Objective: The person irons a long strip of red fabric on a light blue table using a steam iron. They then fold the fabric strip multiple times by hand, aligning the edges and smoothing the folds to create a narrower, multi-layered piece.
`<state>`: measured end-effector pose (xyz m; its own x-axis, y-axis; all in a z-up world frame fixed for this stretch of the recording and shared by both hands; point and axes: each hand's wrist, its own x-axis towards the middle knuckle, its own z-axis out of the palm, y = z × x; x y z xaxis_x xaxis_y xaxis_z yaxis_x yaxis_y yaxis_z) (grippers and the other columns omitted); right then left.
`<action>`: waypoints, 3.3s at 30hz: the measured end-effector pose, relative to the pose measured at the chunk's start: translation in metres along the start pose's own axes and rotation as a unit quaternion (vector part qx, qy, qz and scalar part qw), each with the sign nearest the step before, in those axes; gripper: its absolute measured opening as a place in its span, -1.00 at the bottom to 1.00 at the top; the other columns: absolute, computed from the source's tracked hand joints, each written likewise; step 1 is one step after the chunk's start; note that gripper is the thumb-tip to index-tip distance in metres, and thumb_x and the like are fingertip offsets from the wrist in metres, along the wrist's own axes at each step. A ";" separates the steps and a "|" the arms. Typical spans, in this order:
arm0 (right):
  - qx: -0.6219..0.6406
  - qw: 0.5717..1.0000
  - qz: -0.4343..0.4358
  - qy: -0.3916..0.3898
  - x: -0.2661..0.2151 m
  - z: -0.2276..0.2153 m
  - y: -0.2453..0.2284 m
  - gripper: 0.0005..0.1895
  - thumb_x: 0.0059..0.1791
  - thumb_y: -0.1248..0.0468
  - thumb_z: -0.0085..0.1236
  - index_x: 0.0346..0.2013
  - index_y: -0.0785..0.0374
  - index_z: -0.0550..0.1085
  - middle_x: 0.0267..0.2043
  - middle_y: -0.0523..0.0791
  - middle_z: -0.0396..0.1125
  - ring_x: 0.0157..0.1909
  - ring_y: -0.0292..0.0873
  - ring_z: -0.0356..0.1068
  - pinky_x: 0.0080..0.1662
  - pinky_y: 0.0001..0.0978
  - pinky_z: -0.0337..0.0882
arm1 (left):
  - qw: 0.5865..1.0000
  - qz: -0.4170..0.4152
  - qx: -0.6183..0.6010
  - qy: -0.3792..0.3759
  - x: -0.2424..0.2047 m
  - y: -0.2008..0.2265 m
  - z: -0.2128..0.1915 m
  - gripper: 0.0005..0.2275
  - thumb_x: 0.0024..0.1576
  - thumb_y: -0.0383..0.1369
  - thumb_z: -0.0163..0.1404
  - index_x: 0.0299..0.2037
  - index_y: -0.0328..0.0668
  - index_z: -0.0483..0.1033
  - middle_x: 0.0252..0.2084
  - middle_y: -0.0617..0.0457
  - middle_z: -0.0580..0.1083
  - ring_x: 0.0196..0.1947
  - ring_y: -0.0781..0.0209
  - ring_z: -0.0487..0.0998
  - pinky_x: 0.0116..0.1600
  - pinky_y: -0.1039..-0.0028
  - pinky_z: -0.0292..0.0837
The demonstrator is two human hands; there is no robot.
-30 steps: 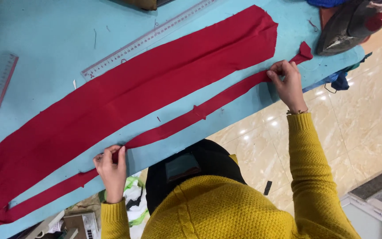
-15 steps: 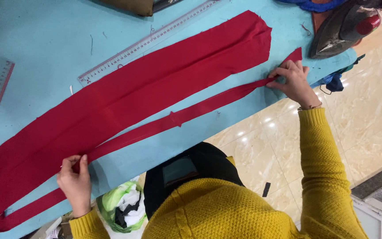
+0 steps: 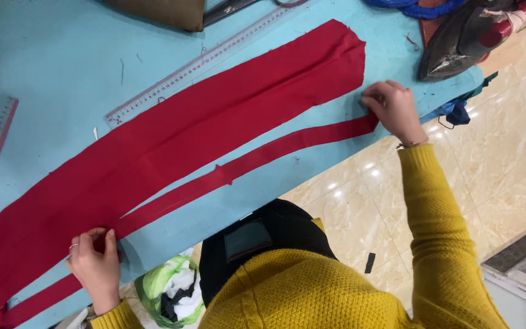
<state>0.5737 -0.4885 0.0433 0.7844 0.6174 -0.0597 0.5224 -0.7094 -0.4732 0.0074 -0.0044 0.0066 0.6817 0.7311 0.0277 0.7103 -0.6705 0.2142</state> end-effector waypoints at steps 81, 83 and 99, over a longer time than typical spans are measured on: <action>0.294 0.952 0.082 0.015 0.064 -0.004 0.051 -0.90 0.27 0.39 0.12 0.04 0.21 0.38 -0.33 -0.06 0.42 -0.31 -0.26 0.42 -0.12 -0.55 0.42 | 0.946 -0.059 -0.310 -0.070 0.088 0.103 -0.035 -0.88 0.35 -0.48 0.09 0.04 -0.13 0.59 -0.30 -0.07 0.56 -0.30 0.01 0.56 -0.09 0.21 0.49; 0.201 0.974 0.100 0.022 0.069 0.008 0.069 -0.88 0.20 0.30 0.22 0.02 0.10 0.48 -0.28 -0.09 0.46 -0.21 -0.25 0.51 -0.16 -0.49 0.39 | 0.949 -0.055 -0.299 -0.083 0.089 0.100 -0.036 -0.87 0.32 -0.46 0.14 0.04 -0.15 0.60 -0.31 -0.09 0.56 -0.28 -0.03 0.57 -0.08 0.18 0.51; 0.104 0.988 0.111 0.001 0.049 0.009 0.053 -0.89 0.10 0.22 0.27 -0.11 0.11 0.53 -0.23 -0.08 0.44 -0.13 -0.02 0.43 -0.01 -0.17 0.34 | 0.951 -0.063 -0.244 -0.178 0.092 0.078 -0.044 -0.71 0.13 -0.28 0.31 0.00 -0.18 0.66 -0.21 -0.29 0.57 -0.03 -0.32 0.56 0.19 -0.01 0.39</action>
<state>0.6370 -0.4926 0.0076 0.8731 0.4530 -0.1804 0.2575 -0.7425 -0.6184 0.1182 0.0158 0.0685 0.6748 0.6539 -0.3421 0.6836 -0.3791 0.6237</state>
